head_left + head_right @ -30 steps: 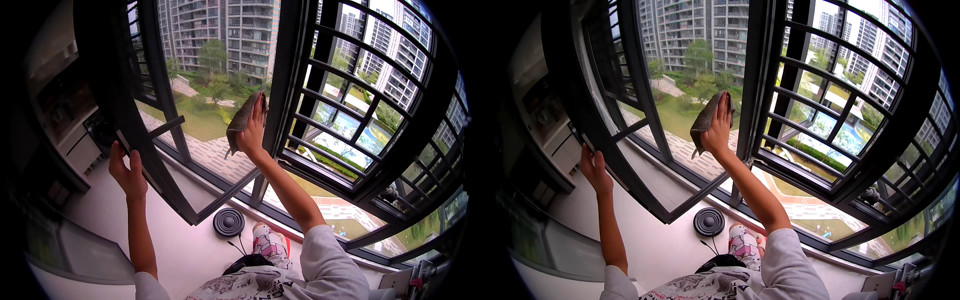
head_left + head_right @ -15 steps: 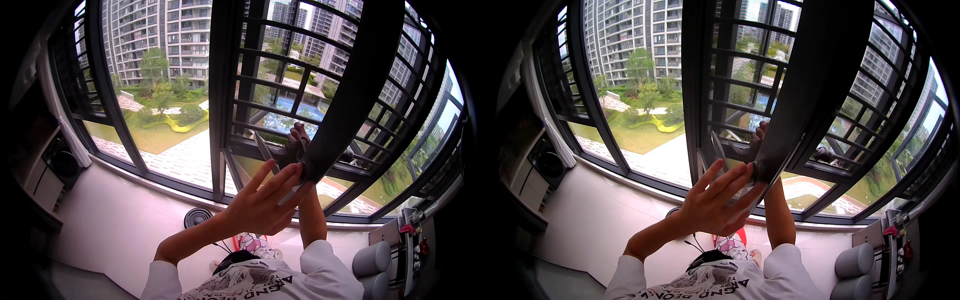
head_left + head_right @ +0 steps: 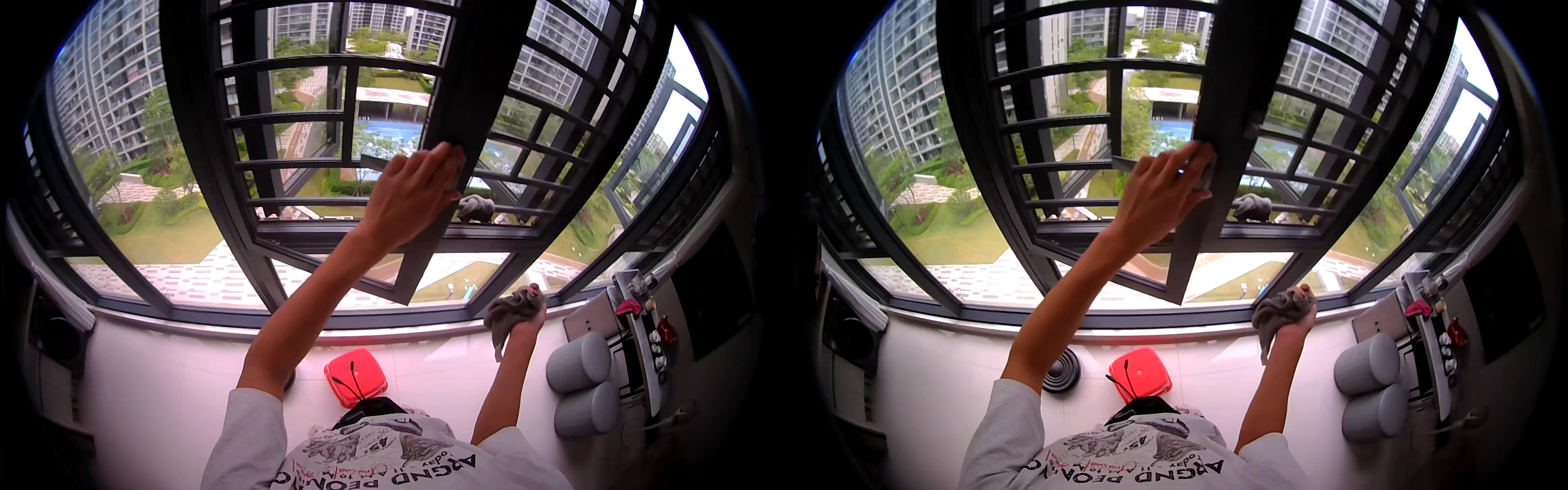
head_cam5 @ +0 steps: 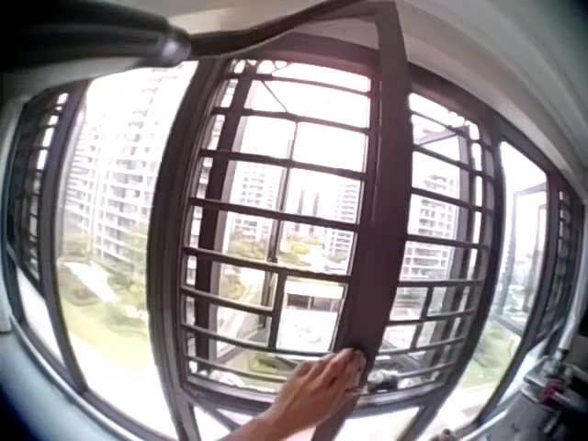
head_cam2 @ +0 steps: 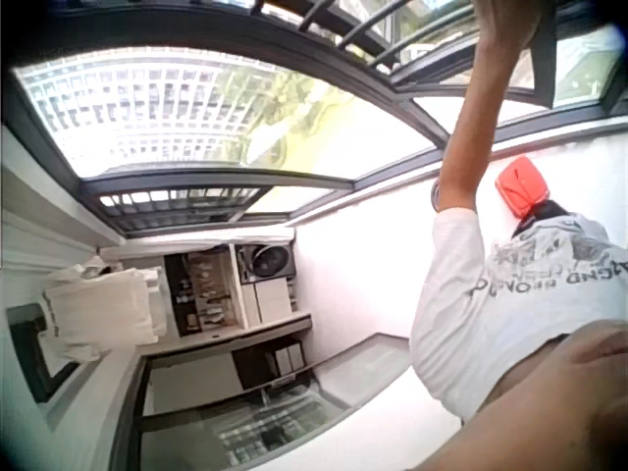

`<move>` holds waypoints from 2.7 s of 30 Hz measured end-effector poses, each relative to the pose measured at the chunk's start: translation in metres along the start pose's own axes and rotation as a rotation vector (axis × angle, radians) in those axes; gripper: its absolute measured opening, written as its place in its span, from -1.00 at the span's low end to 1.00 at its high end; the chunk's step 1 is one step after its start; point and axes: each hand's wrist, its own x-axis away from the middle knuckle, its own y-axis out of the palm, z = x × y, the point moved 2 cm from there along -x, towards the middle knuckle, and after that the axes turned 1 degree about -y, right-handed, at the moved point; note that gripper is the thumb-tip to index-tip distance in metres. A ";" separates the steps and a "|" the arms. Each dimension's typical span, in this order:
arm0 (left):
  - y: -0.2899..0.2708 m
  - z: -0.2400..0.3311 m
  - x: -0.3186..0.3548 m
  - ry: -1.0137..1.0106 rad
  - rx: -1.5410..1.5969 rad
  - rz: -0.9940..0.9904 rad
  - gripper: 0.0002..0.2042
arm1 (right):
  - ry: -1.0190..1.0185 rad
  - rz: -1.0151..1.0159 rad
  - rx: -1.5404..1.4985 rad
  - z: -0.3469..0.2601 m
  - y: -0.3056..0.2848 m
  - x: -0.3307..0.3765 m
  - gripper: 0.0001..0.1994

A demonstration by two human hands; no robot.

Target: The person cleans a window screen and the window frame using a cloth. They wipe the mesh screen and the metal frame thoroughly, then rinse the cloth in a sink.

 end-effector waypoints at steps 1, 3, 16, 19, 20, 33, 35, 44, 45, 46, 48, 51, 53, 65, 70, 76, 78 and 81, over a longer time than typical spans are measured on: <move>0.021 -0.008 -0.008 -0.005 -0.047 -0.059 -0.39 | 0.043 -0.043 -0.044 0.005 -0.005 -0.006 -0.77; 0.061 -0.042 -0.011 0.025 -0.188 0.020 -0.49 | 0.093 -0.114 -0.074 0.020 0.001 -0.027 -0.80; 0.140 -0.106 -0.052 0.079 -0.569 0.149 -0.68 | 0.128 0.175 -0.301 -0.007 -0.016 -0.058 -0.88; 0.139 -0.125 -0.043 0.195 -0.457 0.137 -0.63 | 0.115 0.254 -0.170 -0.005 -0.028 -0.057 -0.86; 0.138 -0.125 -0.046 0.208 -0.539 0.117 -0.63 | 0.144 0.231 -0.256 -0.006 -0.034 -0.059 -0.85; 0.152 -0.094 -0.047 -0.063 -0.469 0.154 -0.62 | 0.234 0.251 -0.314 -0.022 -0.065 -0.051 -0.82; 0.178 -0.073 -0.037 -0.475 -0.221 0.262 -0.54 | 0.237 0.221 -0.308 -0.026 -0.075 -0.049 -0.81; 0.171 -0.035 -0.013 -0.818 0.068 0.291 -0.22 | 0.384 0.287 -0.035 0.011 -0.041 -0.030 -0.83; 0.160 0.000 -0.010 -0.701 0.096 0.222 -0.23 | 0.378 0.298 0.015 0.012 -0.032 -0.034 -0.83; 0.147 0.033 0.002 -0.584 0.112 0.154 -0.24 | 0.462 0.158 -0.065 0.019 -0.020 -0.037 -0.83; 0.138 0.073 0.041 -0.590 0.315 -0.109 -0.31 | 0.584 -0.027 -0.037 0.036 0.014 -0.044 -0.81; 0.131 0.050 0.058 -0.616 0.056 0.000 -0.32 | 0.744 -0.093 0.081 0.076 0.065 -0.039 -0.79; 0.127 0.016 0.028 -0.681 0.012 0.173 -0.51 | 0.752 -0.200 0.100 0.084 0.070 -0.042 -0.78; 0.143 -0.078 0.005 -0.747 -0.219 -0.086 -0.63 | 0.546 -0.070 0.212 0.084 0.093 -0.081 -0.77; 0.177 -0.072 0.018 -0.834 0.256 -0.045 -0.71 | 0.537 -0.291 -0.013 0.135 0.176 -0.109 -0.77; 0.100 -0.103 -0.007 -1.007 0.813 -0.391 -0.52 | 0.576 -0.425 0.066 0.180 0.325 -0.121 -0.72; 0.038 -0.140 -0.022 -1.116 1.253 -0.219 -0.35 | 0.586 -0.487 0.083 0.189 0.371 -0.128 -0.70; -0.051 -0.175 -0.065 -0.622 1.066 -0.118 -0.30 | 0.500 -0.439 0.149 0.214 0.425 -0.138 -0.68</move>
